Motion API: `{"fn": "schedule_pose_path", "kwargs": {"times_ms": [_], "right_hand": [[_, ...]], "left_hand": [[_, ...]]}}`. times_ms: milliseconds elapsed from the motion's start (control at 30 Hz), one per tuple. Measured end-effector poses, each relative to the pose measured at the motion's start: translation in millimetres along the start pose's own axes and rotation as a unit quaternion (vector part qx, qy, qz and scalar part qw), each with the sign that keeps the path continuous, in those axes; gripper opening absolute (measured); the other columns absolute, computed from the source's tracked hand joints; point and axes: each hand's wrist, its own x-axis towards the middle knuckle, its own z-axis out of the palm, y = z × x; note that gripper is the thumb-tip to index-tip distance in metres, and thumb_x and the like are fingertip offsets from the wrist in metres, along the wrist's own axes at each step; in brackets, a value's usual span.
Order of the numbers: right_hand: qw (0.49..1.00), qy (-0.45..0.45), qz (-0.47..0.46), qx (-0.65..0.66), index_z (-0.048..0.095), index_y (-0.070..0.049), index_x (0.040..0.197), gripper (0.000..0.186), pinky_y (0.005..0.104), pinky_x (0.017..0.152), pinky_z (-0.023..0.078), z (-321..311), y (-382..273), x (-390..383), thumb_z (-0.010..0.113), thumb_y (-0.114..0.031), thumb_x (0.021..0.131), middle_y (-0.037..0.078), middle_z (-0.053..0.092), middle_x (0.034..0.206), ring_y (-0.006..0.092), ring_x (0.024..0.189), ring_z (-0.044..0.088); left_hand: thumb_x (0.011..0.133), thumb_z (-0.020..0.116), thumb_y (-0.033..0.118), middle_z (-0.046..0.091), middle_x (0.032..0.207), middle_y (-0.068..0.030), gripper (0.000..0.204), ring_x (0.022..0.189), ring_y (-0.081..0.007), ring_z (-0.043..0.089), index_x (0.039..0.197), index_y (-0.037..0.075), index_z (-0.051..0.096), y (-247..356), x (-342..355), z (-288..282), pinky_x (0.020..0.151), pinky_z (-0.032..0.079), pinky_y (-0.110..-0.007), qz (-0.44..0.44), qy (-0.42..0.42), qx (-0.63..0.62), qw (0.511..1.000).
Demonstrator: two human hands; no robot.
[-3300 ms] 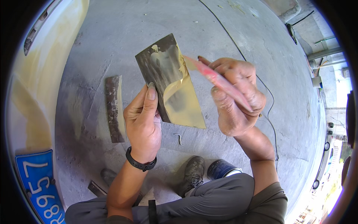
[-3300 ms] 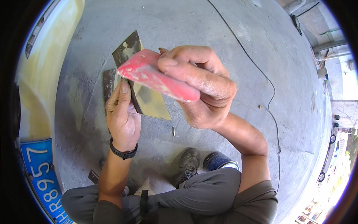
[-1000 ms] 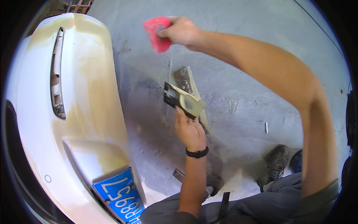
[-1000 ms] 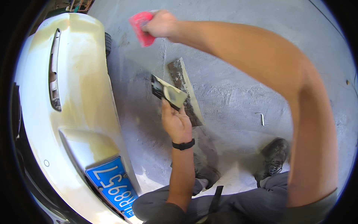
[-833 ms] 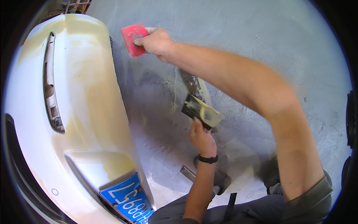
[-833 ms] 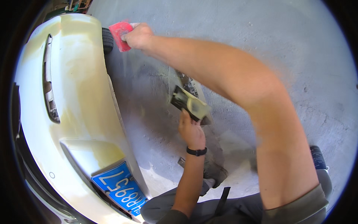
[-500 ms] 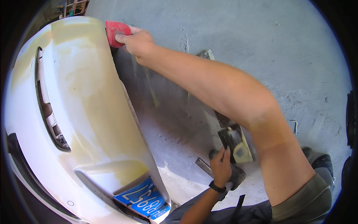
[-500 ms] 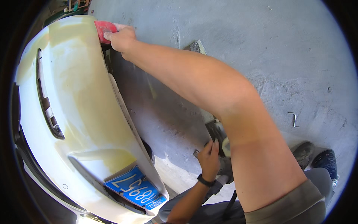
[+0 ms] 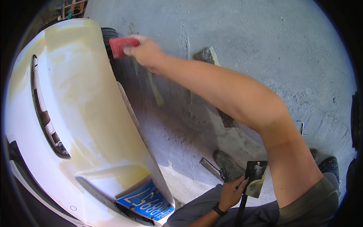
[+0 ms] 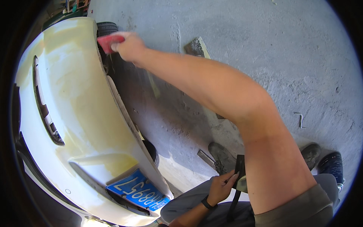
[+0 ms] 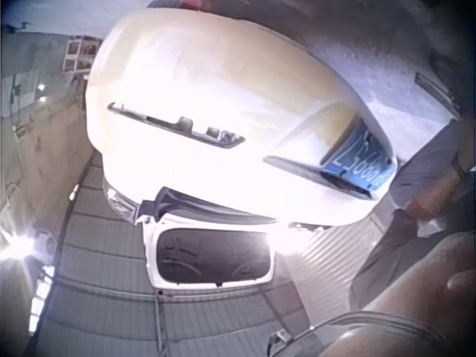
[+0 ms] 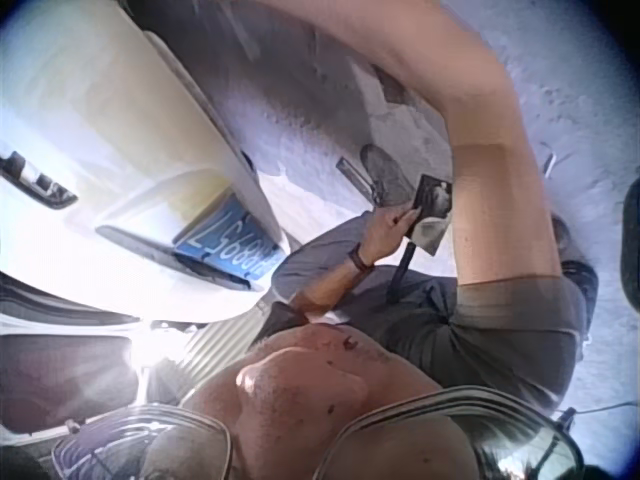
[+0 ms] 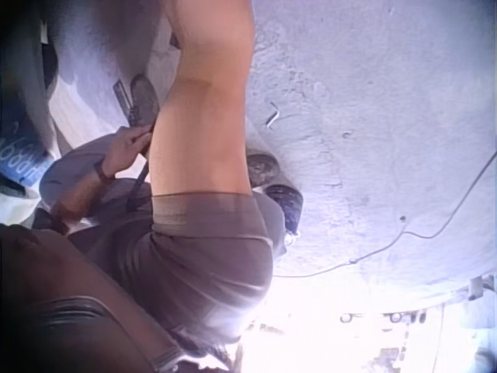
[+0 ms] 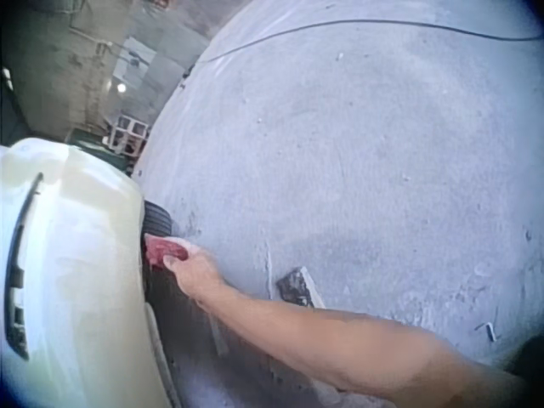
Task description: The person applies a beige body filler to a white car bumper using a red spreader and a metal putty knife. They repeatedly scoop filler from the knife and spread it over the bumper surface, working around the license plate area.
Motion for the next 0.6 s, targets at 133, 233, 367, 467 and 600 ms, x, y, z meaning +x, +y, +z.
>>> {"fn": "schedule_pose_path", "kwargs": {"times_ms": [133, 233, 367, 467, 600], "right_hand": [[0.983, 0.019, 0.002, 0.181, 0.065, -0.006, 0.132, 0.036, 0.0317, 0.094, 0.050, 7.1, -13.8, 23.2, 0.065, 0.000, 0.096, 0.006, 0.069, 0.115, 0.0176, 0.108, 0.063], [0.992, 0.037, -0.009, 0.118, 0.068, -0.006, 0.130, 0.034, 0.0300, 0.095, 0.049, 10.1, -19.4, 31.1, 0.064, 0.001, 0.096, 0.006, 0.068, 0.118, 0.0165, 0.110, 0.061], [0.997, 0.050, -0.008, 0.061, 0.073, -0.006, 0.122, 0.029, 0.0265, 0.090, 0.048, 12.4, -26.6, 30.4, 0.064, 0.002, 0.096, 0.005, 0.070, 0.112, 0.0141, 0.106, 0.059], [0.999, 0.013, -0.038, -0.001, 0.076, -0.006, 0.115, 0.025, 0.0253, 0.083, 0.047, 13.5, -29.3, 20.7, 0.065, 0.001, 0.094, 0.003, 0.072, 0.106, 0.0116, 0.098, 0.059], [0.999, -0.024, -0.012, -0.031, 0.077, -0.008, 0.111, 0.024, 0.0260, 0.081, 0.046, 6.6, -19.9, -9.8, 0.067, -0.001, 0.091, 0.000, 0.073, 0.102, 0.0101, 0.092, 0.059]], "left_hand": [[0.103, 0.065, 0.017, 0.070, 0.075, -0.0149, 0.029, 0.071, -0.0024, 0.056, 0.129, 0.005, 0.070, 5.5, -0.2, 2.8, 0.063, 0.049, -0.025, 0.000, -0.023, 0.034, 0.999], [0.104, 0.063, 0.018, 0.070, 0.084, -0.0222, 0.029, 0.072, -0.0063, 0.059, 0.129, 0.005, 0.068, 4.2, -1.0, 6.5, 0.066, 0.050, -0.030, -0.012, -0.050, 0.019, 0.998], [0.103, 0.063, 0.017, 0.067, 0.082, -0.0244, 0.028, 0.065, -0.0135, 0.061, 0.128, 0.006, 0.068, -2.8, -0.3, 11.1, 0.063, 0.049, -0.032, -0.002, -0.075, 0.003, 0.997], [0.102, 0.064, 0.018, 0.064, 0.079, -0.0272, 0.030, 0.060, -0.0255, 0.066, 0.129, 0.006, 0.068, -4.6, 0.4, 12.9, 0.060, 0.049, -0.034, -0.004, -0.061, 0.066, 0.996], [0.102, 0.065, 0.019, 0.063, 0.080, -0.0287, 0.030, 0.062, -0.0333, 0.067, 0.128, 0.006, 0.069, 2.1, 2.9, 13.1, 0.060, 0.049, -0.034, 0.016, -0.047, 0.061, 0.997]]}}
